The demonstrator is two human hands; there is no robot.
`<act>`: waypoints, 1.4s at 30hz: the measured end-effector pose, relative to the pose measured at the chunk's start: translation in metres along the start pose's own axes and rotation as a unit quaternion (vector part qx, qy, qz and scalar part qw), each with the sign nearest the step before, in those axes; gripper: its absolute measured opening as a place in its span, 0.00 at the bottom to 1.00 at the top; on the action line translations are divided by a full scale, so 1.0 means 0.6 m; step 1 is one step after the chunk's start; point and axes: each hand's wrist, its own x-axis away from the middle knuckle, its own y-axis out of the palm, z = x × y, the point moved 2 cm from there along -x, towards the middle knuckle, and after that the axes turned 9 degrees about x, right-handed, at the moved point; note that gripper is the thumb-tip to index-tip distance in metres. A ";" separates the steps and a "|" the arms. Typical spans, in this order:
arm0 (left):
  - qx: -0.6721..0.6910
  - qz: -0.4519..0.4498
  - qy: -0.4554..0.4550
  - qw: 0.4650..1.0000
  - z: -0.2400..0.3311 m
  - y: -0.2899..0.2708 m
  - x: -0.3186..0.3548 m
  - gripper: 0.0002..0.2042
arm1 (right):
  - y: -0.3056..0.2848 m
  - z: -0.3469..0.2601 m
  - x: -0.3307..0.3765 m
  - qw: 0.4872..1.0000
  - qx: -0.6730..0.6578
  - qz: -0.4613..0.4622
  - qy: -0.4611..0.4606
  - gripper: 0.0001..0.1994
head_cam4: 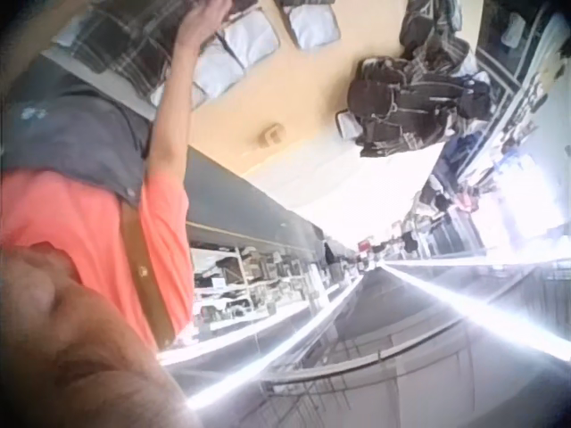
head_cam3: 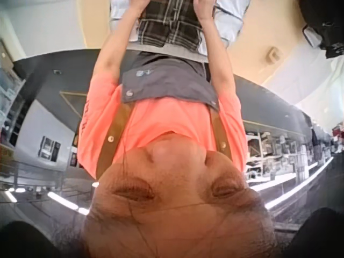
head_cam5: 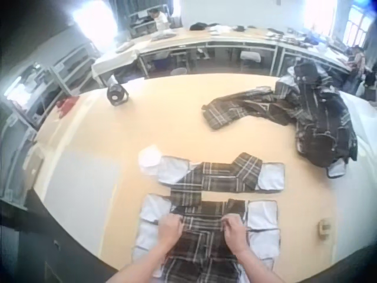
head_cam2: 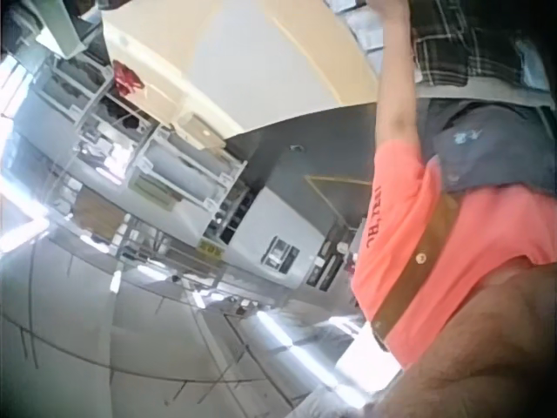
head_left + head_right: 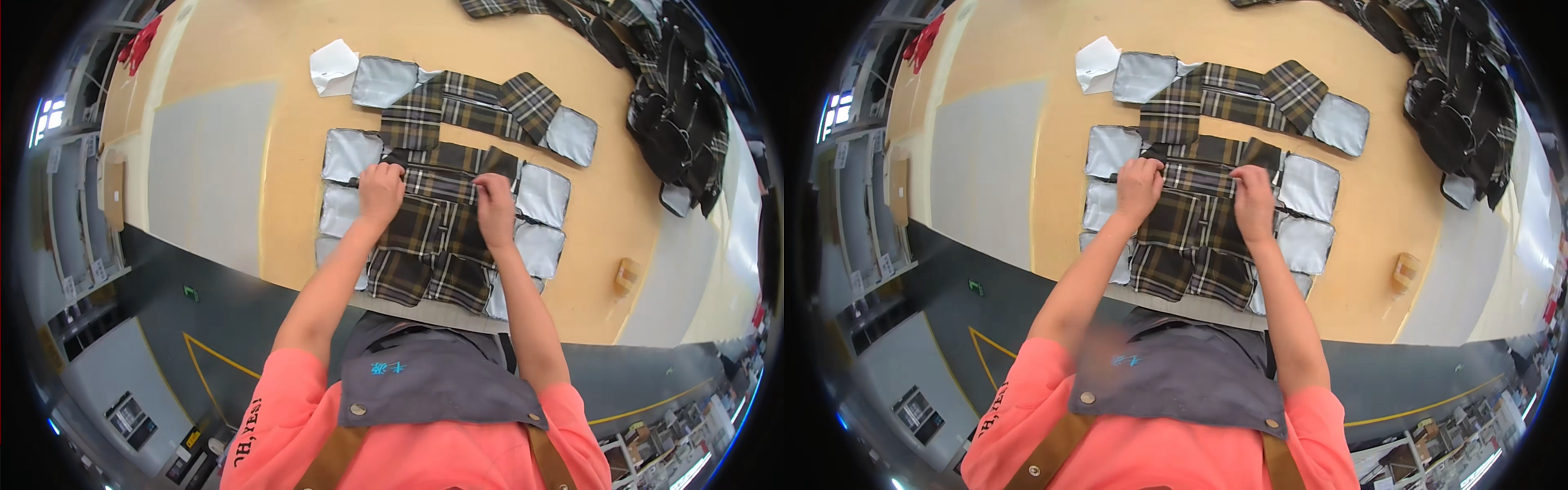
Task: The person assembles plaid fabric bags by applying adhesive from a squeeze bottle to the edges of the fabric and pressing them onto a silver lining. They fold the fabric over the lining, smooth it down, and stack the finished bags on the table.
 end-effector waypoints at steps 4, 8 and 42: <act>0.093 0.015 -0.051 0.994 -0.010 -0.032 -0.019 0.07 | 0.017 0.006 0.024 0.999 0.031 -0.003 -0.011 0.11; 0.581 0.032 -0.433 0.688 -0.069 -0.094 -0.038 0.16 | -0.021 -0.019 0.019 0.976 0.155 0.152 -0.005 0.19; 0.457 0.043 -0.290 0.840 -0.018 -0.080 -0.064 0.15 | 0.042 0.043 0.008 0.916 -0.258 0.001 0.308 0.11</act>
